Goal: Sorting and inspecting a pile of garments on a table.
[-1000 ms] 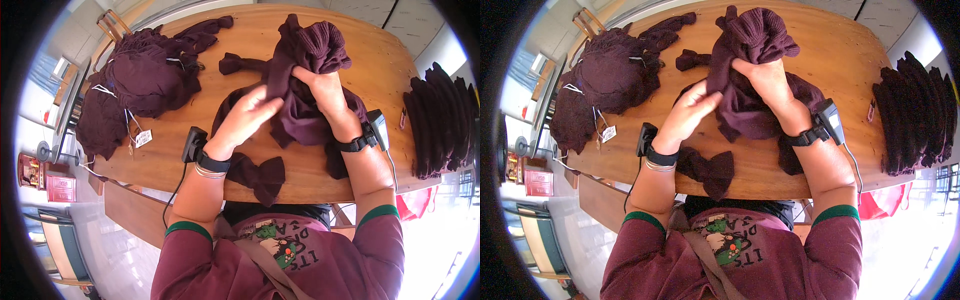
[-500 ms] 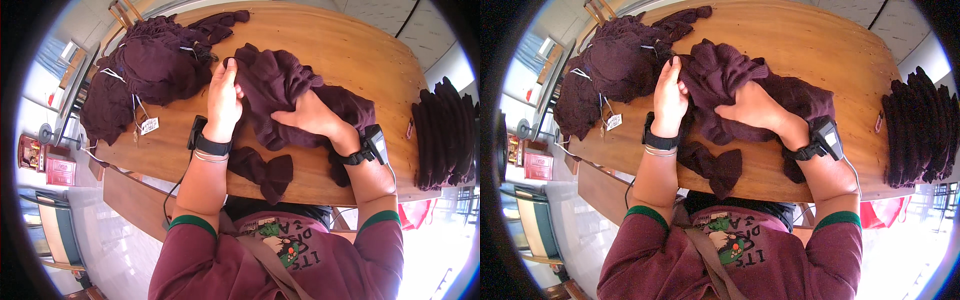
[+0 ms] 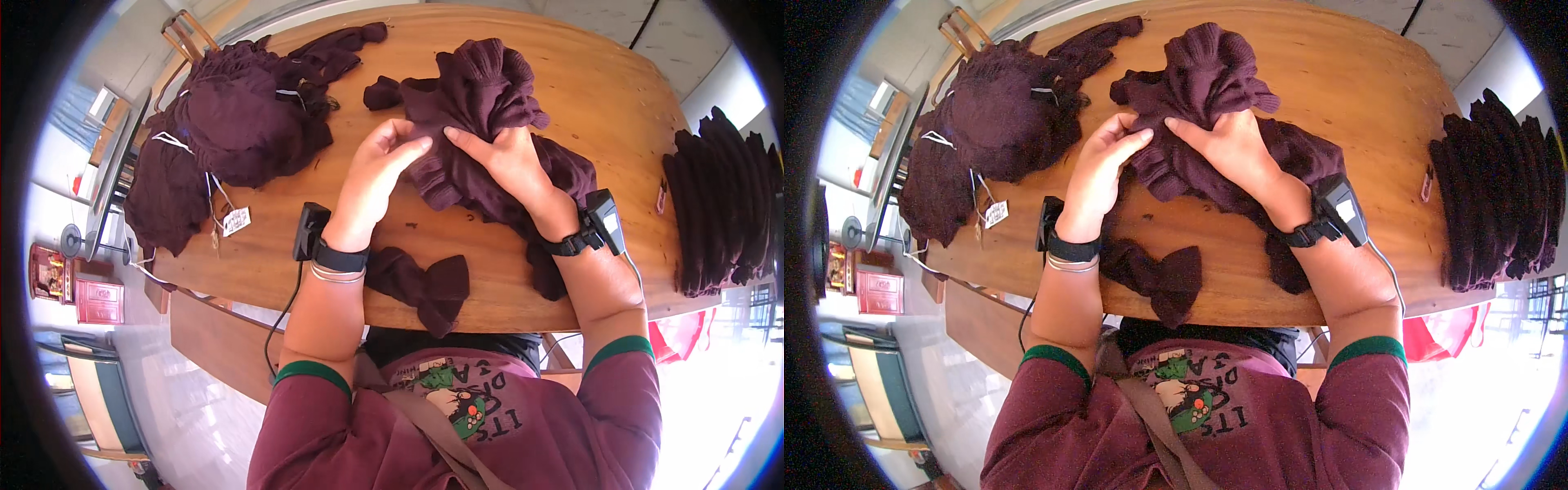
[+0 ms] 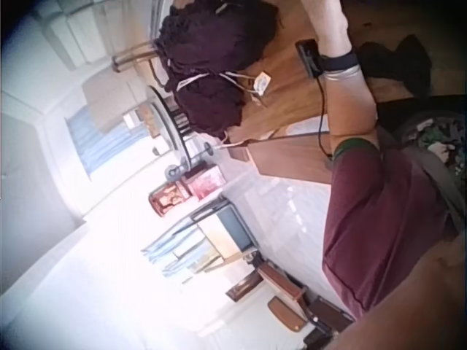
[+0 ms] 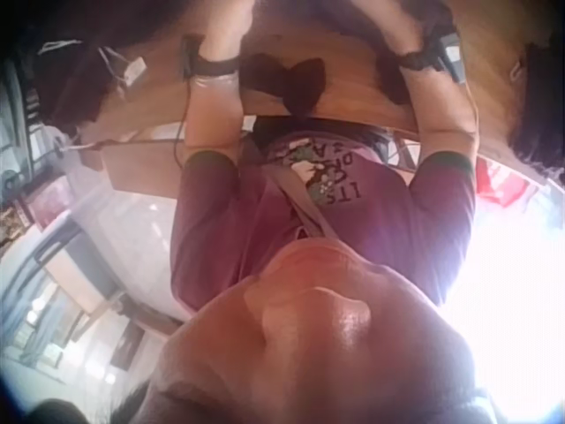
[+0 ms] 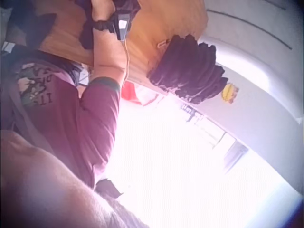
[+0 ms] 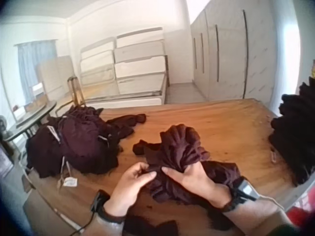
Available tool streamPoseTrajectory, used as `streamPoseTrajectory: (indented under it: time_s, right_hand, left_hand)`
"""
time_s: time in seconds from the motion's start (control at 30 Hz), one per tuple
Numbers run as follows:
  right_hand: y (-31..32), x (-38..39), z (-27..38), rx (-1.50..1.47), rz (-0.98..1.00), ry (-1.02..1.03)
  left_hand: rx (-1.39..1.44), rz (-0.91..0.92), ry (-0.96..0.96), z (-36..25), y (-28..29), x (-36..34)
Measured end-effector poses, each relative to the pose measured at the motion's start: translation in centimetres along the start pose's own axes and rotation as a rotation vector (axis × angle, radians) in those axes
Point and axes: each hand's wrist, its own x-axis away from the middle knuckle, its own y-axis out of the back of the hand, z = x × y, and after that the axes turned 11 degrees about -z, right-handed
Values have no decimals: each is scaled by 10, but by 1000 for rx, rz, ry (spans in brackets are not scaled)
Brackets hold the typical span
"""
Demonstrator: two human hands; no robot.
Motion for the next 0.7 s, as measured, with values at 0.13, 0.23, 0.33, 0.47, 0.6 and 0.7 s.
streamPoseTrajectory:
  time_s: [0.13,0.23,0.33,0.47,0.6,0.7]
  right_hand:
    - [-7,0,-3,-167,-31,124]
    - [-9,1,0,-118,-44,212]
    - [-1,-1,6,-14,65,88]
    - [-3,-2,-3,-246,-23,161]
    - [26,-16,-7,25,152,40]
    - [47,-33,6,722,111,-124]
  left_hand:
    - [-51,5,-85,-1,-7,4]
    - [-98,-47,-164,1,-6,3]
    - [108,-120,-158,-2,4,-2]
    - [293,-122,-167,-11,13,-5]
    - [388,-139,-183,-15,18,-5]
    - [240,-171,-155,-8,16,-4]
